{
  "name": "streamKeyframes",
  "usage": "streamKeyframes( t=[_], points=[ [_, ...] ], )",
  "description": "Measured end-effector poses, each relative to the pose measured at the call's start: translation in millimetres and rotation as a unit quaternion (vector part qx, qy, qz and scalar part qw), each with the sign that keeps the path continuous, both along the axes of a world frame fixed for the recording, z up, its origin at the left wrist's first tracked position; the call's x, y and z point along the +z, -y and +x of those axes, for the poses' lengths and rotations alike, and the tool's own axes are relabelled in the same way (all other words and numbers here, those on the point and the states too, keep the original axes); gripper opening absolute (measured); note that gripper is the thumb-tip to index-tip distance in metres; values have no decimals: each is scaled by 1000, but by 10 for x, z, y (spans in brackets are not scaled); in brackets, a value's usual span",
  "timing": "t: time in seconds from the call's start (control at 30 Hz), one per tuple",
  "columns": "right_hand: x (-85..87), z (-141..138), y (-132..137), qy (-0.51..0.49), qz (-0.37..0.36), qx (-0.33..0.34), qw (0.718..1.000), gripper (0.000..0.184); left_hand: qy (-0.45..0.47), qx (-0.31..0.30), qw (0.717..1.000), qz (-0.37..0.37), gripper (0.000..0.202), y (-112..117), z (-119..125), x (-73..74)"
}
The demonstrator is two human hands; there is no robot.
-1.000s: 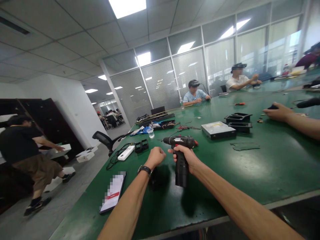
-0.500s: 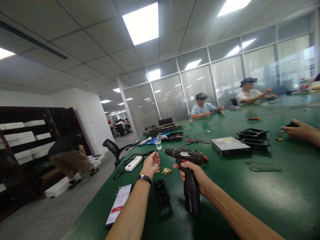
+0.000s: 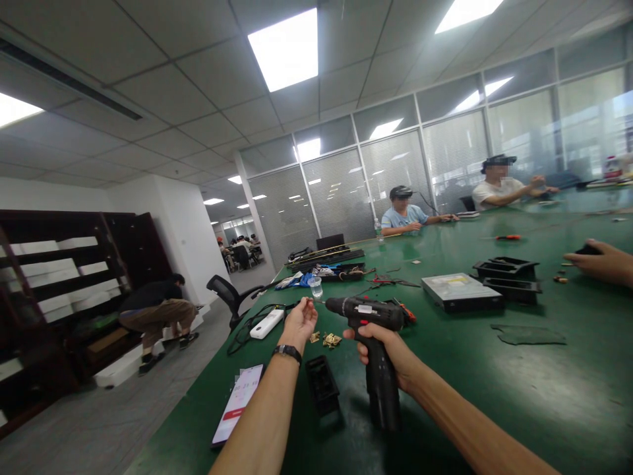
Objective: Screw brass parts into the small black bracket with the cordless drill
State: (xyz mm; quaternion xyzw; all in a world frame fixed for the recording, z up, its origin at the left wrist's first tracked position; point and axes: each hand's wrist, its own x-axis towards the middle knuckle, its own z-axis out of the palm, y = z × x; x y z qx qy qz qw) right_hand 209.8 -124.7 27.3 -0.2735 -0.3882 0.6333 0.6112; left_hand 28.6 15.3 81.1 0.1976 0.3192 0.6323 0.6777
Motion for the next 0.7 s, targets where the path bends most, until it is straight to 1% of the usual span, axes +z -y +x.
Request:
streamKeyframes(
  t=[0.2,0.37,0.47,0.57,0.7],
  points=[
    [49,2,65,8,-2,-2,1000,25,3,4,1000,-1,14,9,17,18],
    [49,-5,62,17,7,-3,1000,24,3,4,1000,4,15,-16,36,32],
    [67,-1,76,23,8,0,1000,26,4,2,1000,8,15,-29,42,33],
    [107,4,127,45,14,0,999,28,6,-7,1000,10,15,-1,12,28],
    [134,-9,191,88,45,-5,995,28,1,-26,1000,17,15,77,-69,26]
  ],
)
